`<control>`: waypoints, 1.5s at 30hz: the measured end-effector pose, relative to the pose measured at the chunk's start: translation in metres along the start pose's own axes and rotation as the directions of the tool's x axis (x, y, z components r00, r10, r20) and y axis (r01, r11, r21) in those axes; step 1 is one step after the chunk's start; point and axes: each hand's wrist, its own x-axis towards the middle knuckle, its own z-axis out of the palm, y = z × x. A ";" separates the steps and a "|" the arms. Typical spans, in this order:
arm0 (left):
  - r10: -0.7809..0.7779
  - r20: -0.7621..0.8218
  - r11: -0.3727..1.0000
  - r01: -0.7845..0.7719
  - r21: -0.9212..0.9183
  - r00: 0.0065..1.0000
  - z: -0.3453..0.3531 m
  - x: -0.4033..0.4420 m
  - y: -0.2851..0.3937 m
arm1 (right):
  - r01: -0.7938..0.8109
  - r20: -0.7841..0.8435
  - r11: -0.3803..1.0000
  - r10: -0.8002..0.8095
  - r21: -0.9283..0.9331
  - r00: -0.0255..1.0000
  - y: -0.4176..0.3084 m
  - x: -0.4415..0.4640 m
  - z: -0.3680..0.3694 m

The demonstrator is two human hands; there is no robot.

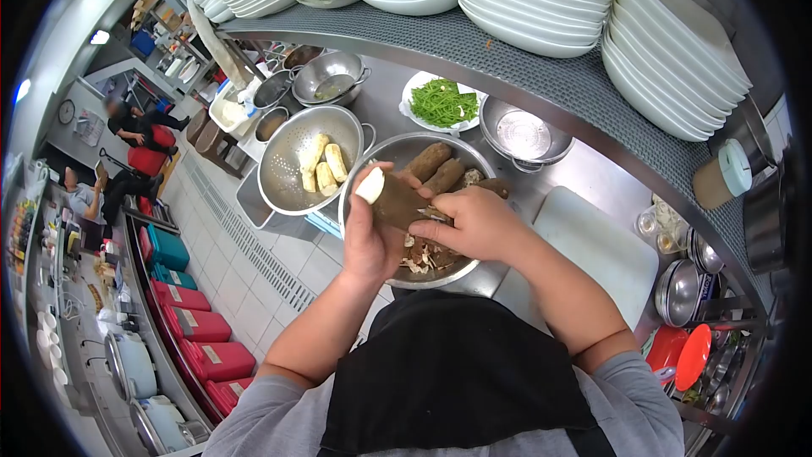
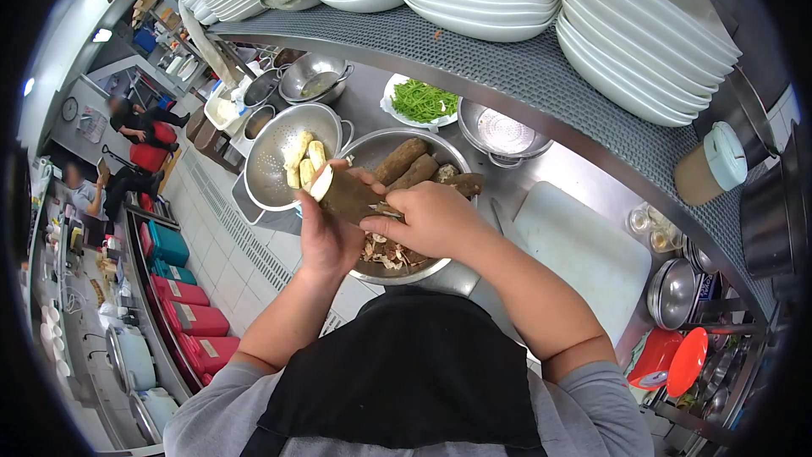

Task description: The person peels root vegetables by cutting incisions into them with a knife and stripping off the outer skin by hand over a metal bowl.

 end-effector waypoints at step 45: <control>0.083 -0.224 0.996 -0.072 0.056 0.971 -0.010 0.001 -0.008 | 0.105 -0.256 0.929 -0.204 -0.354 0.945 -0.019 -0.001 0.032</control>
